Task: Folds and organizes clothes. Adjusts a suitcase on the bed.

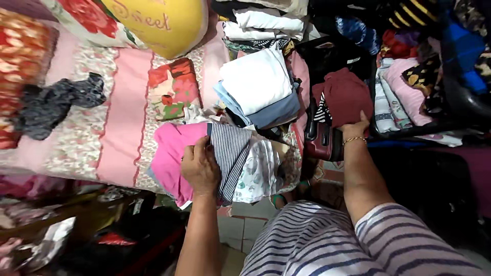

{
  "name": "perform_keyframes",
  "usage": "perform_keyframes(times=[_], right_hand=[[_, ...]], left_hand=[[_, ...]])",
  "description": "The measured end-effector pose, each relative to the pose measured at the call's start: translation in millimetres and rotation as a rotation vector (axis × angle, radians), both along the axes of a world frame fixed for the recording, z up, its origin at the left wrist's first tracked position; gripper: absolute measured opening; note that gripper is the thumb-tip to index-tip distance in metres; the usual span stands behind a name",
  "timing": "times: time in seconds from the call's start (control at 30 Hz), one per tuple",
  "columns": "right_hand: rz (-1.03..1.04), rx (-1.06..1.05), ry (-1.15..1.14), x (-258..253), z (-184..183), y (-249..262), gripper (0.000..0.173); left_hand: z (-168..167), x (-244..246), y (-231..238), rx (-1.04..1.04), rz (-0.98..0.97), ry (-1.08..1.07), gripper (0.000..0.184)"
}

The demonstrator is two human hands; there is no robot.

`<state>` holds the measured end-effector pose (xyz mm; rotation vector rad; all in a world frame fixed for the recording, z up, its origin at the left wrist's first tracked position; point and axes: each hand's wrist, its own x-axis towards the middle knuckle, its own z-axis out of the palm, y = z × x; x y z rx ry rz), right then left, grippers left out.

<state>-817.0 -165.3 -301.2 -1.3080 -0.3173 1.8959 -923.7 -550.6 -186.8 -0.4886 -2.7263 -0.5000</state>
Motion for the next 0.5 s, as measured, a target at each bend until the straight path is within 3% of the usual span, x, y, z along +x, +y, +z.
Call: perform_keyframes(times=[0.13, 0.27, 0.33, 0.4, 0.5], right_hand=[[-0.118, 0.063, 0.140, -15.8, 12.4, -6.1, 0.050], [0.016, 0.185, 0.145, -33.7, 59.8, -26.4, 0.046], [0.052, 0.296, 0.199, -50.6, 89.9, -32.6, 0.035], [0.036, 0.422, 0.347, -79.4, 123.4, -32.7, 0.015], [0.143, 0.485, 0.725, -110.7, 177.9, -47.1, 0.021]], left_hand=[[-3.7, 0.5, -1.1, 0.009, 0.004, 0.026, 0.030], [-4.0, 0.8, 0.6, -0.008, 0.021, 0.017, 0.029], [-5.0, 0.2, 1.7, -0.015, 0.024, 0.024, 0.029], [-5.5, -0.2, 2.4, -0.006, 0.022, 0.022, 0.028], [-6.0, -0.1, 2.5, -0.004, 0.022, 0.013, 0.029]])
